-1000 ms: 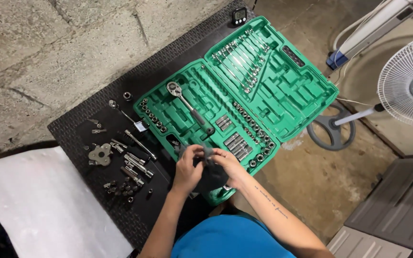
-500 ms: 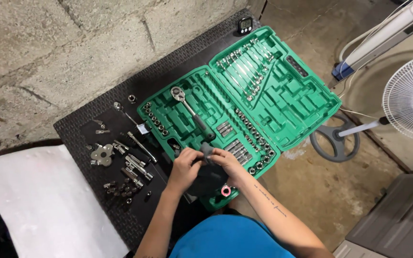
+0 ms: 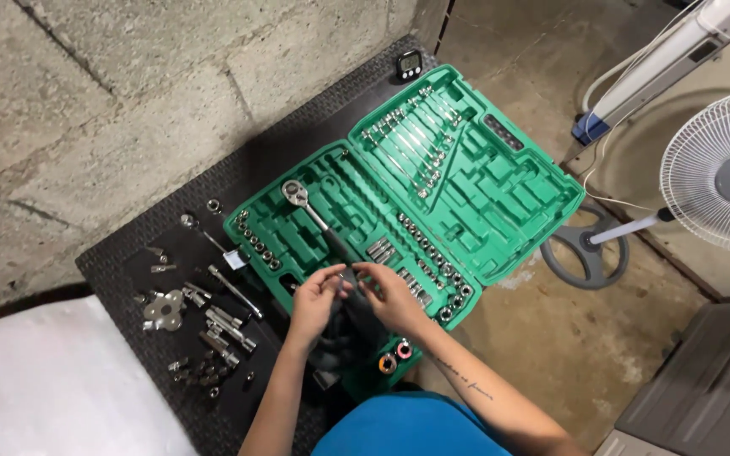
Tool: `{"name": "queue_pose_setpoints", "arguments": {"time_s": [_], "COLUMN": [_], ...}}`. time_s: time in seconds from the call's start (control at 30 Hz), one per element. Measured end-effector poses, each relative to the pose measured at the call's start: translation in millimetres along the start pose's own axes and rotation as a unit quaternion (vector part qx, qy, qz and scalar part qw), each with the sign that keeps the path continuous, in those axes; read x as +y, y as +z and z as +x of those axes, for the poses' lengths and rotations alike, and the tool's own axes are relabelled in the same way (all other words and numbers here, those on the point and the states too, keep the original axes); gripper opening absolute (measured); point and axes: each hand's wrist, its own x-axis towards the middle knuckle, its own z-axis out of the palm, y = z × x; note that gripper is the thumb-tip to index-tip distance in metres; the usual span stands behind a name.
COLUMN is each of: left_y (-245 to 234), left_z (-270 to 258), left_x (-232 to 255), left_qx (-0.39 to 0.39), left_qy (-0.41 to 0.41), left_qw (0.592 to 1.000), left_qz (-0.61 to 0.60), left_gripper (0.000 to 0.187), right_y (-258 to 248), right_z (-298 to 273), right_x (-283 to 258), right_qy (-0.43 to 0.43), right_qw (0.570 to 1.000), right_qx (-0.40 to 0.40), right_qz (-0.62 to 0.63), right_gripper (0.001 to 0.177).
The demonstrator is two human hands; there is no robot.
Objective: The person wipes multiple metal sockets and a ratchet with a dark cloth, then places them into a green tool case. The person handles each item one at a time, wiping and arranging them in the case.
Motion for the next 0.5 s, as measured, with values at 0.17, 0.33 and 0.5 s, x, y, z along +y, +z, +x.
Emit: {"name": "queue_pose_setpoints", "arguments": {"time_s": [0.17,0.33,0.5], "left_y": [6,7,7], "left_z": [24,55,99], "left_x": [-9,-6,6], "left_qx": [-0.043,-0.051,0.063], "left_qy": [0.003,0.011,0.07], "left_qw": [0.998,0.998,0.994], "left_qz": [0.038,0.03,0.057], "left_gripper": [0.05,0.049,0.043], "right_y": [-18,-28,-30], "right_z": [27,61,141], "right_x": [-8,24,65], "right_qy": [-0.038,-0.032,-0.04], "right_qw": [0.996,0.987,0.98], "right_qx": [-0.066,-0.097,-0.016], "right_qz": [0.045,0.125,0.196], "right_gripper": [0.022,0.015,0.013]}}
